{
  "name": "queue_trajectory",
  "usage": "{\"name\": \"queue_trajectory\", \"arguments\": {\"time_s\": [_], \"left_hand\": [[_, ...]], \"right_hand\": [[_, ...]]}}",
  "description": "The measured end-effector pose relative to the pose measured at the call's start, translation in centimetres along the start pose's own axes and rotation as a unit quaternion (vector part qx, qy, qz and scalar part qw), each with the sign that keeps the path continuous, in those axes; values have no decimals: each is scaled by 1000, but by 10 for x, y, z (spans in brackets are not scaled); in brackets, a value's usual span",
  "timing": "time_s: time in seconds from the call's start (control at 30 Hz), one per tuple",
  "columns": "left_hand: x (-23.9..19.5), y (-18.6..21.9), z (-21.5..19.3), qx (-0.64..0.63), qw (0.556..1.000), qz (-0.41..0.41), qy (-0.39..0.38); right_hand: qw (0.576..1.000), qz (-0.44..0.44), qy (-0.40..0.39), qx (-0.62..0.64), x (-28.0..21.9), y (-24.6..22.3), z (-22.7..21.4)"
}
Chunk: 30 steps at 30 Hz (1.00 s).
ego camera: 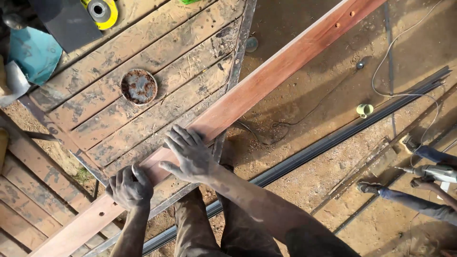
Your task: Sanding a long wooden plank by hand on a makeshift workbench in an outdoor area.
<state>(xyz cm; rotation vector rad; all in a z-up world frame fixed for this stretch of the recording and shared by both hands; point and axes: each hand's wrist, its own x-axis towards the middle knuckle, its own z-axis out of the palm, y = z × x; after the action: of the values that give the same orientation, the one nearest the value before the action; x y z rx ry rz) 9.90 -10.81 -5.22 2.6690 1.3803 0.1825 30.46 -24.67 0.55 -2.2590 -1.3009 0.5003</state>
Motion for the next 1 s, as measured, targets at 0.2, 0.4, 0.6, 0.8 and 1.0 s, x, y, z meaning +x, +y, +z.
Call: {"name": "queue_trajectory", "arguments": {"time_s": [0.2, 0.4, 0.6, 0.8, 1.0], "left_hand": [[1, -6, 0, 42, 983, -66, -164], [47, 108, -20, -38, 937, 124, -323], [37, 118, 61, -47, 924, 190, -329], [16, 37, -10, -77, 947, 157, -271], [-12, -28, -28, 12, 954, 55, -295]], "right_hand": [[974, 128, 146, -119, 13, 199, -98], [926, 296, 178, -151, 39, 241, -118], [966, 116, 197, -124, 23, 16, -22], [979, 132, 106, -112, 17, 110, -71], [925, 280, 181, -180, 29, 224, -110]]}}
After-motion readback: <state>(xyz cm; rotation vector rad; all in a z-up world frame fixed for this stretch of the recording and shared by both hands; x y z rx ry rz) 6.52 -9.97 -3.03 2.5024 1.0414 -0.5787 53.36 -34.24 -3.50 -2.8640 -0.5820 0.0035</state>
